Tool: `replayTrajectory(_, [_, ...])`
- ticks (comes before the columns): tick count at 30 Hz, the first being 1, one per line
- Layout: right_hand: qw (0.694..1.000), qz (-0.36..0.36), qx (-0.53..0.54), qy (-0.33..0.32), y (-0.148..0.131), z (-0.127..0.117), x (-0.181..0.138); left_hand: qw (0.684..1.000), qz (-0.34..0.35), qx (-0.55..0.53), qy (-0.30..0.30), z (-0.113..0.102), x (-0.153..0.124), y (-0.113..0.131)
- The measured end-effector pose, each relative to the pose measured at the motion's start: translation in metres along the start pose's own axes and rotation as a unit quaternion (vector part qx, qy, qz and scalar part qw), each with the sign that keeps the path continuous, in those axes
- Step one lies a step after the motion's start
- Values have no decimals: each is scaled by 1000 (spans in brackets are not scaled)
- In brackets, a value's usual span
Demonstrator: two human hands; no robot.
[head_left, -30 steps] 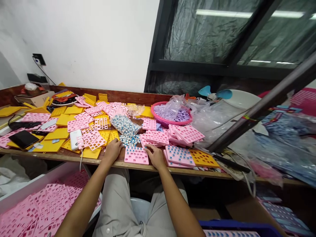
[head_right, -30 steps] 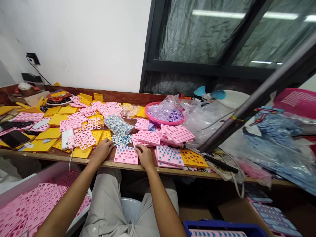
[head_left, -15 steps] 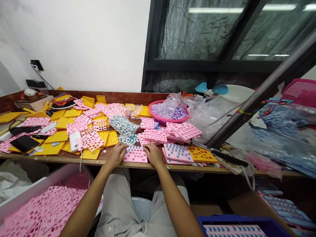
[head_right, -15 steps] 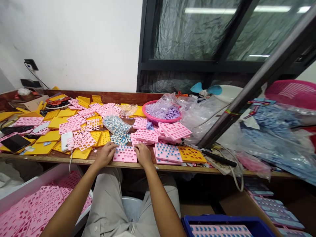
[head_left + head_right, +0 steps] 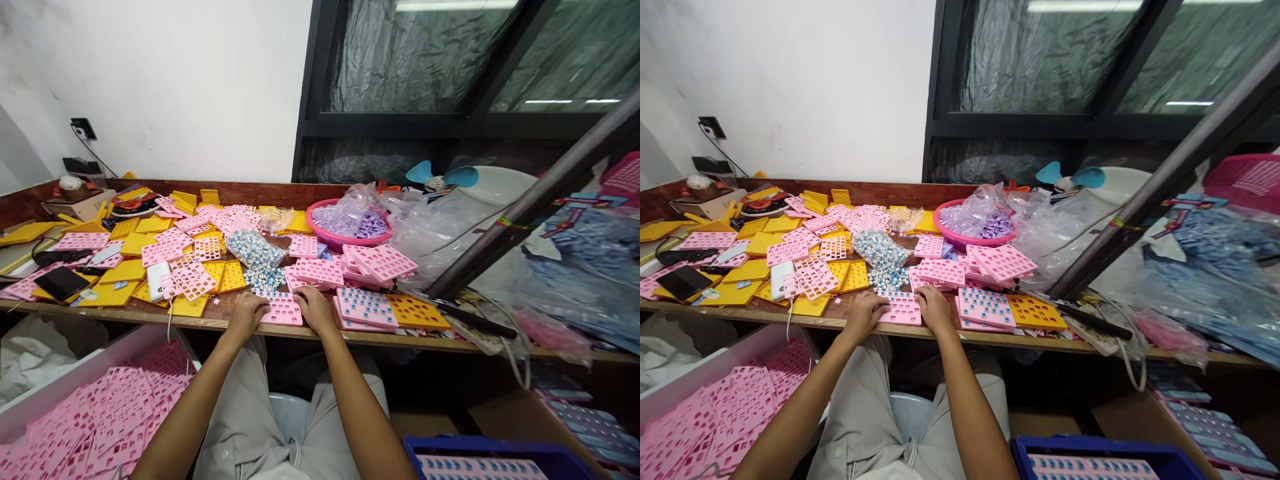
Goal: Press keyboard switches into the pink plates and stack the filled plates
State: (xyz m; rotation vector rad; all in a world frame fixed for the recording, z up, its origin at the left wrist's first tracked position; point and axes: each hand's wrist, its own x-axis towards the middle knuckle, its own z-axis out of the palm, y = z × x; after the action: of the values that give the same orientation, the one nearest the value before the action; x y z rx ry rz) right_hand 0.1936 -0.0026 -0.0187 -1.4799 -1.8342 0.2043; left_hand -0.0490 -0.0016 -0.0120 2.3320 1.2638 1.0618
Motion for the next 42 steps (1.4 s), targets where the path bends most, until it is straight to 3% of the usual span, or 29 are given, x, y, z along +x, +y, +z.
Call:
replayTrajectory(3, [1000,1,2,-3,2,2,1,1000,-12,8,9,0,3,2])
replayTrajectory(12, [999,-3,-31,-7,-1,0,-1,993,5,110,-43,-2,13,14])
replayTrajectory(17, [996,-15,-89,-3,-7,-1,-4,995,-18,92,-17,2,9,13])
replayTrajectory(24, [978,-77,-193,-17,-14,-2,-10,978,57,202,14,5,-12,28])
replayTrajectory(29, [964,-117,-234,-56,-19,-10,-12,975,78,209,-14,1,-20,38])
replayTrajectory(32, [963,-113,-232,-79,-22,-16,-5,987,61,149,-15,-6,-13,25])
replayTrajectory(37, [976,-85,-174,-98,-40,-14,29,995,-45,80,49,-18,14,-12])
replayTrajectory(42, [958,-57,-184,-212,-70,7,75,992,-84,96,-8,-17,35,-23])
